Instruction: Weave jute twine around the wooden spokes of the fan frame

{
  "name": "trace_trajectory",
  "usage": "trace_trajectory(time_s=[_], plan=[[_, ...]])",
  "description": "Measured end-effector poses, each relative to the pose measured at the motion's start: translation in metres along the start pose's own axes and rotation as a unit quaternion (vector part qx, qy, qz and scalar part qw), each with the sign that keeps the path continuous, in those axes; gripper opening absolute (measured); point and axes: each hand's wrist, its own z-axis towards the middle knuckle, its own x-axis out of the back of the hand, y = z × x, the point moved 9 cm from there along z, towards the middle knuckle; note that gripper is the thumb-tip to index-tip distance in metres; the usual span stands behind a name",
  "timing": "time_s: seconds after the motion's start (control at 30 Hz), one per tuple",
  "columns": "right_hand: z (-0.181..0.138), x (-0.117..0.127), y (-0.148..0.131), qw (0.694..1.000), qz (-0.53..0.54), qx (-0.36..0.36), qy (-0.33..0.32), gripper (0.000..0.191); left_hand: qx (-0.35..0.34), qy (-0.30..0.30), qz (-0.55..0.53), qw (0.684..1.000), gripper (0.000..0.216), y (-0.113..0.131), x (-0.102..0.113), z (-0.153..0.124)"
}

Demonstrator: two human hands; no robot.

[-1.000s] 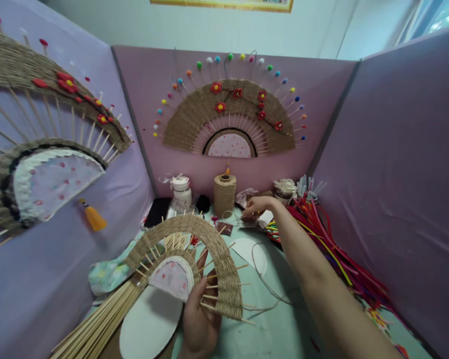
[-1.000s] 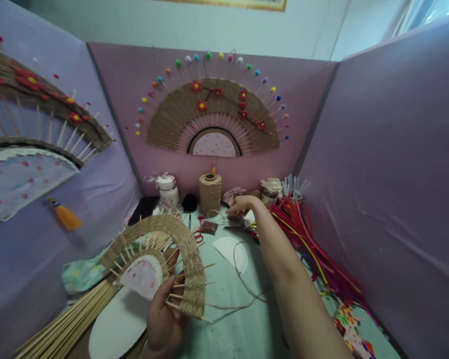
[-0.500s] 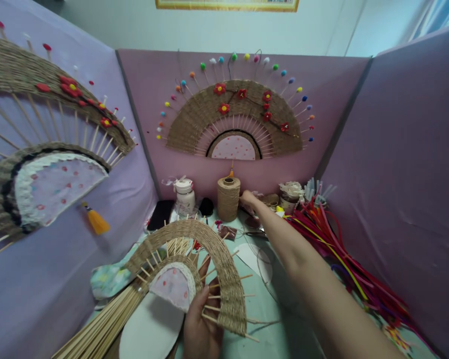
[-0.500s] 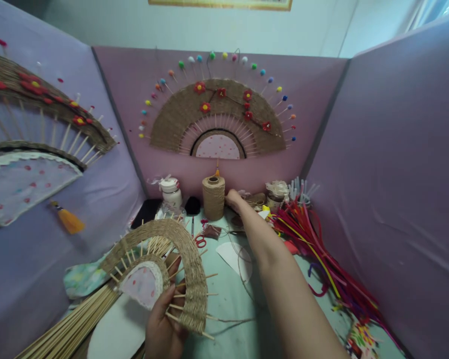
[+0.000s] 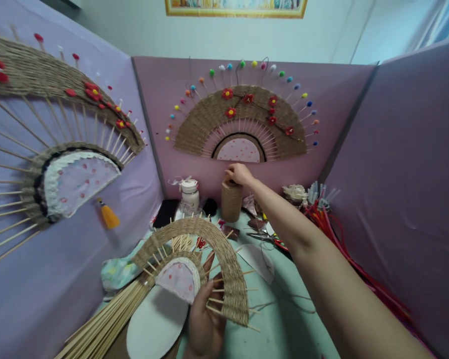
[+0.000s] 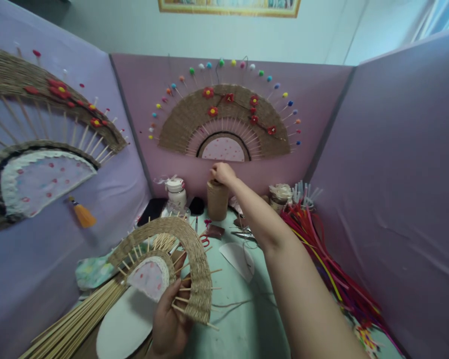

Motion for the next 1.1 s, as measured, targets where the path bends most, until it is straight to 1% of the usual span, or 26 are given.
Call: trace_trajectory(time_s=[0.07, 0.1, 0.17, 0.2, 0.23, 0.27, 0.3, 0.33, 0.4, 0.47, 0.53, 0.6, 0.7, 0.77, 0.9, 1.0, 1.07, 1.1], plan=[[-0.016, -0.004, -0.035, 0.994, 0.005, 0.093, -0.062, 0.019, -0.005, -0.009, 0.001, 1.000, 0.047, 0.001, -0.003, 0.000], [-0.027, -0.002, -0.047, 0.988, 0.023, 0.124, -0.091, 0.023, -0.008, -0.014, 0.002, 1.000, 0.044, 0.001, -0.004, 0.000], [-0.048, 0.013, -0.058, 0.980, 0.086, 0.135, -0.122, 0.027, -0.005, -0.022, 0.004, 1.000, 0.038, 0.000, -0.005, 0.001], [-0.056, 0.026, -0.056, 0.978, 0.126, 0.117, -0.115, 0.027, -0.002, -0.026, 0.005, 1.000, 0.035, -0.001, -0.005, 0.001], [-0.061, 0.043, -0.048, 0.979, 0.161, 0.089, -0.093, 0.025, -0.001, -0.032, 0.004, 0.999, 0.034, -0.002, -0.006, 0.001], [-0.064, 0.061, -0.037, 0.978, 0.194, 0.050, -0.056, 0.022, -0.002, -0.040, 0.003, 0.999, 0.035, -0.002, -0.007, 0.001], [-0.066, 0.082, -0.021, 0.974, 0.226, 0.001, -0.004, 0.019, -0.005, -0.052, 0.002, 0.999, 0.038, -0.001, -0.009, 0.001], [-0.067, 0.102, -0.004, 0.964, 0.258, -0.044, 0.050, 0.016, -0.011, -0.064, 0.003, 0.998, 0.043, 0.000, -0.011, 0.000], [-0.068, 0.136, 0.023, 0.933, 0.314, -0.101, 0.145, 0.012, -0.028, -0.086, 0.004, 0.996, 0.052, 0.003, -0.015, -0.001], [-0.063, 0.157, 0.041, 0.901, 0.359, -0.140, 0.200, 0.011, -0.042, -0.100, 0.006, 0.994, 0.057, 0.006, -0.017, -0.001], [-0.052, 0.165, 0.045, 0.882, 0.384, -0.159, 0.222, 0.012, -0.053, -0.114, 0.005, 0.992, 0.059, 0.009, -0.019, -0.001], [-0.037, 0.165, 0.035, 0.882, 0.388, -0.155, 0.219, 0.013, -0.056, -0.120, 0.007, 0.991, 0.060, 0.010, -0.020, 0.000], [-0.011, 0.151, 0.001, 0.899, 0.375, -0.125, 0.187, 0.014, -0.046, -0.116, 0.004, 0.992, 0.056, 0.010, -0.020, 0.001], [0.006, 0.137, -0.028, 0.914, 0.360, -0.102, 0.156, 0.014, -0.044, -0.112, -0.008, 0.993, 0.053, 0.010, -0.019, 0.001], [0.031, 0.099, -0.091, 0.938, 0.332, -0.048, 0.084, 0.019, -0.048, -0.116, -0.025, 0.992, 0.047, 0.009, -0.018, 0.002], [0.036, 0.074, -0.140, 0.940, 0.341, 0.016, 0.025, 0.019, -0.033, -0.117, -0.023, 0.992, 0.038, 0.005, -0.015, 0.004], [0.028, 0.068, -0.171, 0.930, 0.362, 0.067, -0.012, 0.018, -0.038, -0.118, -0.024, 0.992, 0.037, 0.006, -0.015, 0.005], [0.020, 0.070, -0.184, 0.923, 0.374, 0.089, -0.024, 0.018, -0.044, -0.120, -0.025, 0.991, 0.037, 0.007, -0.015, 0.005]])
